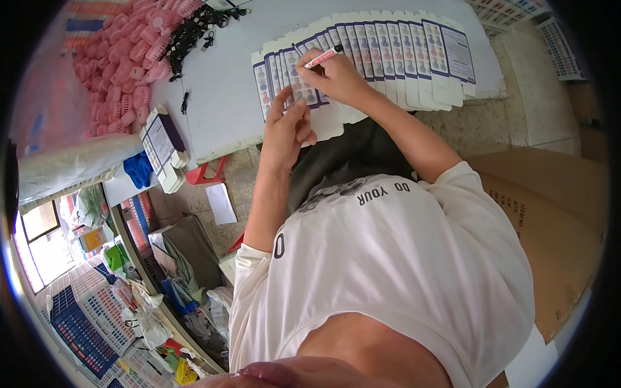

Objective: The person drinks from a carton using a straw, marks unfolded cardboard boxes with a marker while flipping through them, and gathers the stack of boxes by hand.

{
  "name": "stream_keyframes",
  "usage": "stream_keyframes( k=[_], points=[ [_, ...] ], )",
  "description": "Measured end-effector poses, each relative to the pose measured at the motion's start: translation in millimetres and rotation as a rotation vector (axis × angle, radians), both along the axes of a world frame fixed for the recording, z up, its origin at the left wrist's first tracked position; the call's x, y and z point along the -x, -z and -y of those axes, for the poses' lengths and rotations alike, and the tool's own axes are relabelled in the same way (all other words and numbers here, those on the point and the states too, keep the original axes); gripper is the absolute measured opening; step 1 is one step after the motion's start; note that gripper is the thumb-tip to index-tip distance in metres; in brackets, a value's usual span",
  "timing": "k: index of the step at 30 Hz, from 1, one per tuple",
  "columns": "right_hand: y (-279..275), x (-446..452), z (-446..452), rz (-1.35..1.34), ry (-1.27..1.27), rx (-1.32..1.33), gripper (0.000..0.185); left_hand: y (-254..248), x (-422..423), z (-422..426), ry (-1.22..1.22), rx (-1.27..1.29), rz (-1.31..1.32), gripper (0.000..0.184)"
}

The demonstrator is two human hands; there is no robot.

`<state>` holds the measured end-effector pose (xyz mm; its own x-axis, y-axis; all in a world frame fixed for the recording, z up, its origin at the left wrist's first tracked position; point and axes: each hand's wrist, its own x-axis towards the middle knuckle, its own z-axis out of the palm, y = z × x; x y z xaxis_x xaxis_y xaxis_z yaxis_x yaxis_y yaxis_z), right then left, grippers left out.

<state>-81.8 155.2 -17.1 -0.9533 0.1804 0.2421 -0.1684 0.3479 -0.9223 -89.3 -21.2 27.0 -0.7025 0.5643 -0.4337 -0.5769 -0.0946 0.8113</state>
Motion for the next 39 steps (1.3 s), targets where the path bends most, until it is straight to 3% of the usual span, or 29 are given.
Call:
stream_keyframes(
  k=[9, 15, 30, 39],
  points=[
    [1, 3, 2, -0.056, 0.016, -0.028, 0.017, 12, -6, -11, 0.138, -0.033, 0.016, 0.068],
    [5, 3, 0, -0.015, -0.005, -0.075, 0.014, 5, -4, 4, -0.042, 0.098, -0.144, 0.071],
    [-6, 2, 4, -0.010, 0.021, -0.027, 0.014, 6, 1, 4, -0.051, 0.054, -0.052, 0.068],
    [9, 11, 4, -0.082, 0.017, -0.054, 0.014, 16, -3, -6, 0.150, -0.043, 0.027, 0.063]
  ],
)
